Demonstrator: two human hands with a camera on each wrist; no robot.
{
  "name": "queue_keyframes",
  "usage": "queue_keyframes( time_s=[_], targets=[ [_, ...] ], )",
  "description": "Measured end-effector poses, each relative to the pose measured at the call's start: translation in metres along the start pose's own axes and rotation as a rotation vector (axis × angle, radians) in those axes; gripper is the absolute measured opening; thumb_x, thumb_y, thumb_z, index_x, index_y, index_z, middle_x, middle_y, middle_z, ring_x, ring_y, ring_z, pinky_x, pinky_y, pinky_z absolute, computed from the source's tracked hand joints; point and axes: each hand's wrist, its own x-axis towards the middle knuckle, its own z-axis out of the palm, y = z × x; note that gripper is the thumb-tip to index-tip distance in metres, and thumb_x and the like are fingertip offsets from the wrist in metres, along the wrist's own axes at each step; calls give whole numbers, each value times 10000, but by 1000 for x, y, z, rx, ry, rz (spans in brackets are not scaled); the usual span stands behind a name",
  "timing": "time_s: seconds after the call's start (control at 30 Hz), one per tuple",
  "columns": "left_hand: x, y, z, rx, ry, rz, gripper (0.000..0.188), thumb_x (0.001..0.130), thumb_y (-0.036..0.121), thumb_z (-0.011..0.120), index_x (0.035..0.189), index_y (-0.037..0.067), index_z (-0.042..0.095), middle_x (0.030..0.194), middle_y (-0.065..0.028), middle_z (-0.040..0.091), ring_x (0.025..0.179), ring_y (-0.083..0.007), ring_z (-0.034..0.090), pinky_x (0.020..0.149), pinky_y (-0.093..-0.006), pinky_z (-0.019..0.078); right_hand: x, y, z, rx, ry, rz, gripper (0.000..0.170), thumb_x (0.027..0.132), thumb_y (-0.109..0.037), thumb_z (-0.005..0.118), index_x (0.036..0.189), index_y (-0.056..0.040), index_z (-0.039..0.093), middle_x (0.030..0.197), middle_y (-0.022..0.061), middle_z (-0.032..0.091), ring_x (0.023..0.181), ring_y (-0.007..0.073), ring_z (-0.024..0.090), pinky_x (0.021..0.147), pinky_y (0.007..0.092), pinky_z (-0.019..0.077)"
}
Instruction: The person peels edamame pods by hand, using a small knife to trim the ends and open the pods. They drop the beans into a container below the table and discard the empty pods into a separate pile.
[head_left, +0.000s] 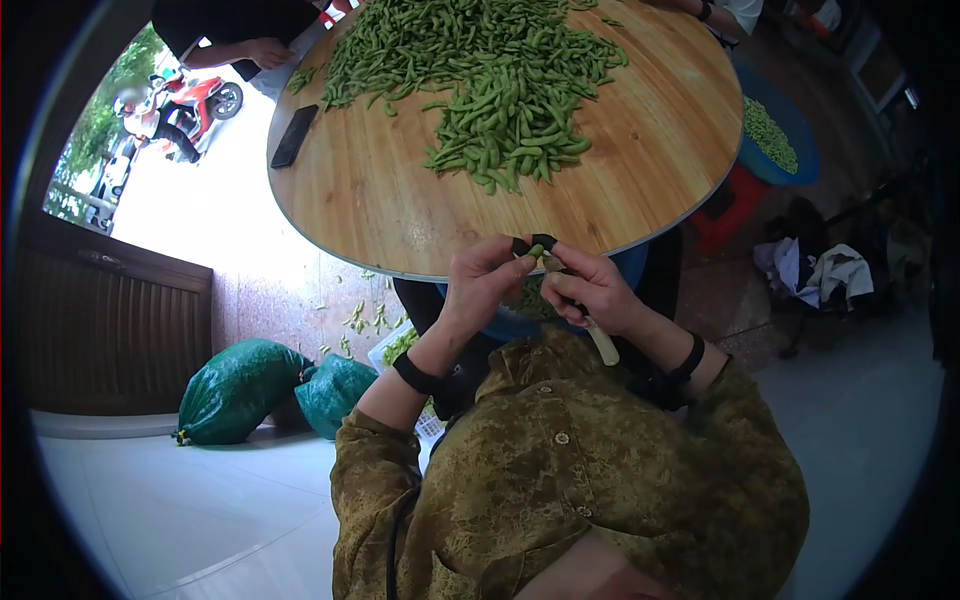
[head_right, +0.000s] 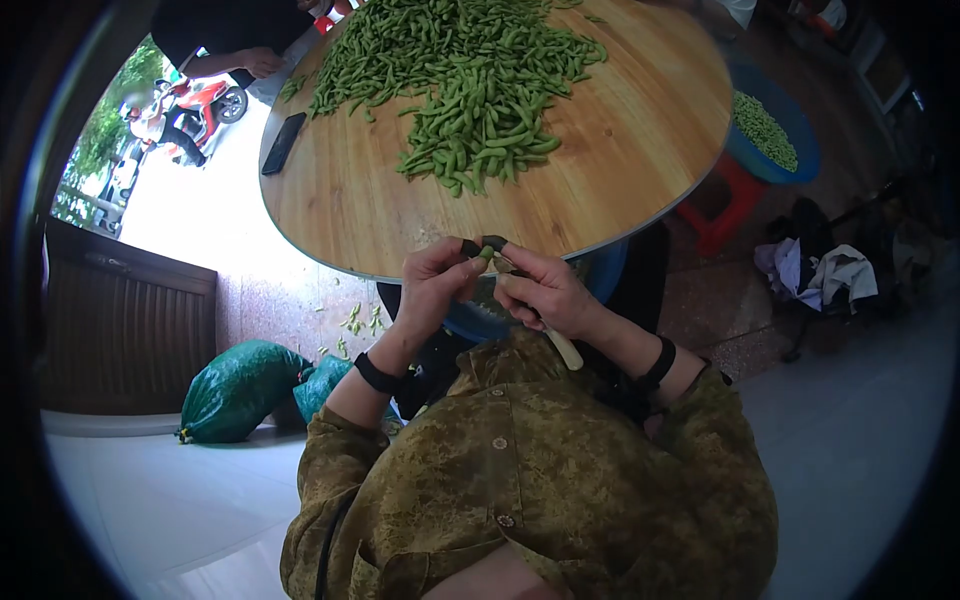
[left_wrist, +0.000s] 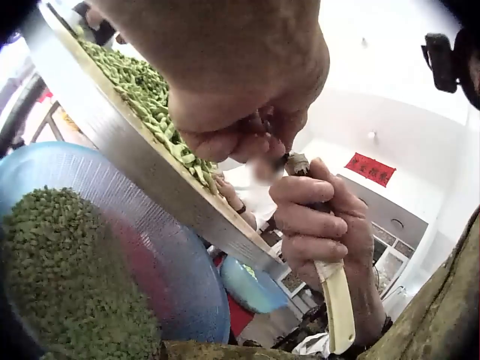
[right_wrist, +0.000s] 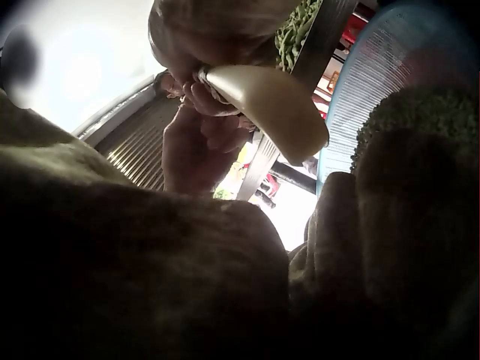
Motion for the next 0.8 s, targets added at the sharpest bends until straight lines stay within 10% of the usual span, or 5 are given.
queue_keyframes(
  time_s=[0.5, 0.8],
  targets=[
    [-6, -4, 16, -33, 158, -1, 119, 846, 99, 623, 903, 0, 656, 658, -11, 596, 551, -58, 504, 492, -186, 335, -1, 0, 3, -173, 53, -58, 423, 959, -92, 474, 1378, -64, 418, 698, -34, 477, 514, 21, 404, 443, 168, 335],
    [9, -22, 10, -732, -69, -313, 93, 831, 82, 547, 902, 34, 584, 577, 33, 440, 457, -71, 351, 440, -215, 271, -3, 9, -9, -219, 50, -104, 314, 916, -50, 544, 1228, -13, 545, 695, 6, 503, 507, 75, 452, 445, 211, 362]
  ],
)
